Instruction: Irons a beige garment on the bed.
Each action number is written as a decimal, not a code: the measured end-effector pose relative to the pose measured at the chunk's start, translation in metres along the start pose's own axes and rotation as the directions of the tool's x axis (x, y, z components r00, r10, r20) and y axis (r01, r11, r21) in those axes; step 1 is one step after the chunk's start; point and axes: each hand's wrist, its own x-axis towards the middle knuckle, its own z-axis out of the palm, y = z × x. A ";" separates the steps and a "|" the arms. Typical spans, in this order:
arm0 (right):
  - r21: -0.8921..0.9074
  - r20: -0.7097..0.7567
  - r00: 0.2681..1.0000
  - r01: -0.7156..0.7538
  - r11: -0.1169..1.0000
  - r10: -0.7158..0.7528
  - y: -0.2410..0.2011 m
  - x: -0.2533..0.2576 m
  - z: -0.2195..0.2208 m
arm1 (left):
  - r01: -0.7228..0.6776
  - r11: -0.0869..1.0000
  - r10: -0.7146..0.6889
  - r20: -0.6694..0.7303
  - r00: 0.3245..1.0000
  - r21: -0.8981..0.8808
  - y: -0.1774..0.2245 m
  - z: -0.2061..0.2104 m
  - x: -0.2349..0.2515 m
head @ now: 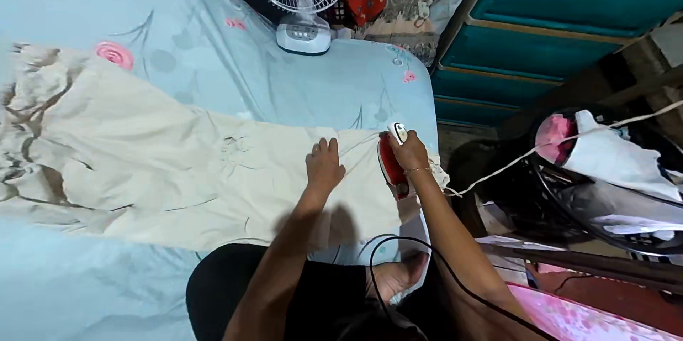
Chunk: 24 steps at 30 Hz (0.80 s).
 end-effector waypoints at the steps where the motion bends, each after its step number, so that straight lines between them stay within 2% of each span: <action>1: -0.011 0.028 0.999 0.036 0.999 -0.035 0.001 -0.002 -0.001 | 0.053 0.998 -0.052 0.032 0.998 -0.023 0.001 0.000 -0.010; 3: -0.033 0.128 0.980 0.158 0.987 -0.153 0.007 -0.014 -0.001 | 0.122 0.990 -0.117 0.075 0.990 -0.073 -0.004 -0.008 -0.021; 6: -0.020 0.302 0.890 0.365 0.931 -0.343 0.016 -0.038 0.004 | 0.211 0.949 -0.199 0.074 0.977 -0.235 -0.024 -0.042 -0.036; 9: -0.015 0.395 0.810 0.477 0.879 -0.433 0.004 -0.053 0.015 | 0.283 0.902 -0.322 -0.070 0.944 -0.326 -0.064 -0.089 -0.053; 11: -0.019 0.364 0.819 0.483 0.876 -0.444 -0.015 -0.055 0.026 | 0.325 0.883 -0.406 -0.206 0.890 -0.338 -0.099 -0.124 -0.066; 14: -0.027 0.261 0.898 0.373 0.927 -0.354 -0.049 -0.045 0.045 | 0.439 0.868 -0.496 -0.363 0.789 -0.232 -0.144 -0.171 -0.090; 16: -0.050 0.226 0.924 0.326 0.944 -0.308 -0.066 -0.041 0.052 | 0.469 0.876 -0.463 -0.475 0.749 -0.113 -0.155 -0.187 -0.103; 17: -0.064 0.231 0.924 0.326 0.943 -0.304 -0.071 -0.041 0.052 | 0.445 0.891 -0.426 -0.506 0.750 -0.090 -0.152 -0.193 -0.105; 19: -0.088 0.278 0.903 0.364 0.927 -0.328 -0.069 -0.044 0.049 | 0.321 0.947 -0.286 -0.503 0.816 -0.019 -0.138 -0.186 -0.096; 22: -0.163 0.380 0.857 0.432 0.887 -0.347 -0.046 -0.056 0.038 | 0.061 0.997 -0.039 -0.336 0.941 0.055 -0.113 -0.140 -0.055; 24: -0.175 0.387 0.858 0.428 0.887 -0.337 -0.025 -0.066 0.030 | -0.078 0.995 0.089 -0.202 0.975 0.064 -0.101 -0.102 -0.017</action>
